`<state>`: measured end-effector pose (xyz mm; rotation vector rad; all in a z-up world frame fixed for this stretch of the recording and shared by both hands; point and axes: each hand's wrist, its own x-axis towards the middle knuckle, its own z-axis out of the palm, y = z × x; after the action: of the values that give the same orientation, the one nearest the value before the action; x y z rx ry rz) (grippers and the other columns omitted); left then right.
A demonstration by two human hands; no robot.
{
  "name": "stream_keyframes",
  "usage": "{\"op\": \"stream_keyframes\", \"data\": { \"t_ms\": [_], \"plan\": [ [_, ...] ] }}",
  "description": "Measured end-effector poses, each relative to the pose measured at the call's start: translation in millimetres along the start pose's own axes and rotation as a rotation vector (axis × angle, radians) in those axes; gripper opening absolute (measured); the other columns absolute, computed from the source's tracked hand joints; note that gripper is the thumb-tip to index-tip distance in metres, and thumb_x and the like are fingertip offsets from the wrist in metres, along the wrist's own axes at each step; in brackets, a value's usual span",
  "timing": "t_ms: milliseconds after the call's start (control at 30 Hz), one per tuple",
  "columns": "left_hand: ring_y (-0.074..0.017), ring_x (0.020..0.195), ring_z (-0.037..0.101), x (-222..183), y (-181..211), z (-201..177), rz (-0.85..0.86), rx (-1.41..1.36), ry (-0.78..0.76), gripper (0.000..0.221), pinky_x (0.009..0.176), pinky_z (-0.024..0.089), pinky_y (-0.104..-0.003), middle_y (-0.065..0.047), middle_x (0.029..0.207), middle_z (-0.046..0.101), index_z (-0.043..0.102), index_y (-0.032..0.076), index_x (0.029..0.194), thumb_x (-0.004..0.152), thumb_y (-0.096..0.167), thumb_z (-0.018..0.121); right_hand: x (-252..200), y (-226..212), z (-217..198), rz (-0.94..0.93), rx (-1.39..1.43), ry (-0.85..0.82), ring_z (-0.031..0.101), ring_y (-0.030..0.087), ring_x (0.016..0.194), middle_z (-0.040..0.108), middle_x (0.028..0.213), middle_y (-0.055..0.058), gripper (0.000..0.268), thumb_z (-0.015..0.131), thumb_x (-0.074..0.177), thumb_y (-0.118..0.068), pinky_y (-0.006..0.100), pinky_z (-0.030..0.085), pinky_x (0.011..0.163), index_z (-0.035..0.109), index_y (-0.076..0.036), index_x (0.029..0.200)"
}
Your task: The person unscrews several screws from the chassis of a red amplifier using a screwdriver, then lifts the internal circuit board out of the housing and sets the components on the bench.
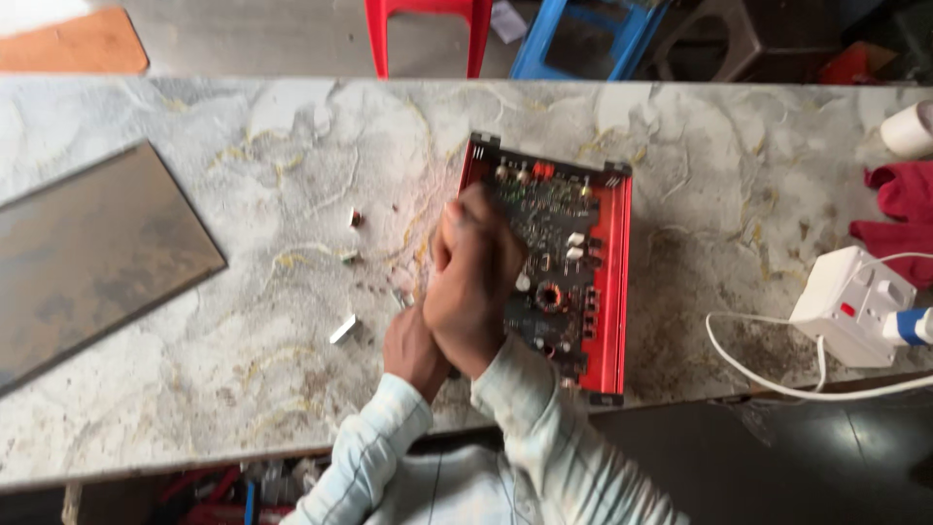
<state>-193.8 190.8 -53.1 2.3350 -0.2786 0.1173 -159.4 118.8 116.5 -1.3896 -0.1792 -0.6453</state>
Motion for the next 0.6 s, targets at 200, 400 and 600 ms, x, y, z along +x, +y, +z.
{"op": "stream_keyframes", "data": {
  "t_ms": [200,400,600],
  "plan": [
    [-0.0490,0.079,0.064,-3,11,-4,-0.229,-0.020,-0.023,0.031,0.067,0.049,-0.058,-0.025,0.081,0.069,0.061,0.001,0.095,0.085,0.028,0.073,24,17,-62,0.270,0.384,-0.432,0.034,0.011,0.044,0.038,0.055,0.001,0.046,0.044,0.109,-0.031,0.028,0.028,0.044,0.044,-0.008,0.069],
    [-0.0480,0.080,0.066,18,24,-26,-0.242,-0.007,-0.078,0.029,0.070,0.050,-0.058,-0.025,0.082,0.070,0.063,0.003,0.096,0.085,0.029,0.071,11,-11,-78,0.278,0.438,-0.188,0.044,0.015,0.059,0.050,0.070,0.008,0.031,0.043,0.105,-0.029,0.033,0.038,0.055,0.048,-0.007,0.083],
    [-0.0476,0.081,0.067,25,36,-36,-0.339,0.009,-0.133,0.030,0.070,0.052,-0.057,-0.025,0.085,0.070,0.065,0.005,0.100,0.088,0.032,0.070,14,-1,-48,0.158,0.248,-0.198,0.046,0.013,0.062,0.052,0.070,0.005,0.039,0.047,0.109,-0.031,0.029,0.039,0.059,0.049,-0.007,0.078]
  ]
}}
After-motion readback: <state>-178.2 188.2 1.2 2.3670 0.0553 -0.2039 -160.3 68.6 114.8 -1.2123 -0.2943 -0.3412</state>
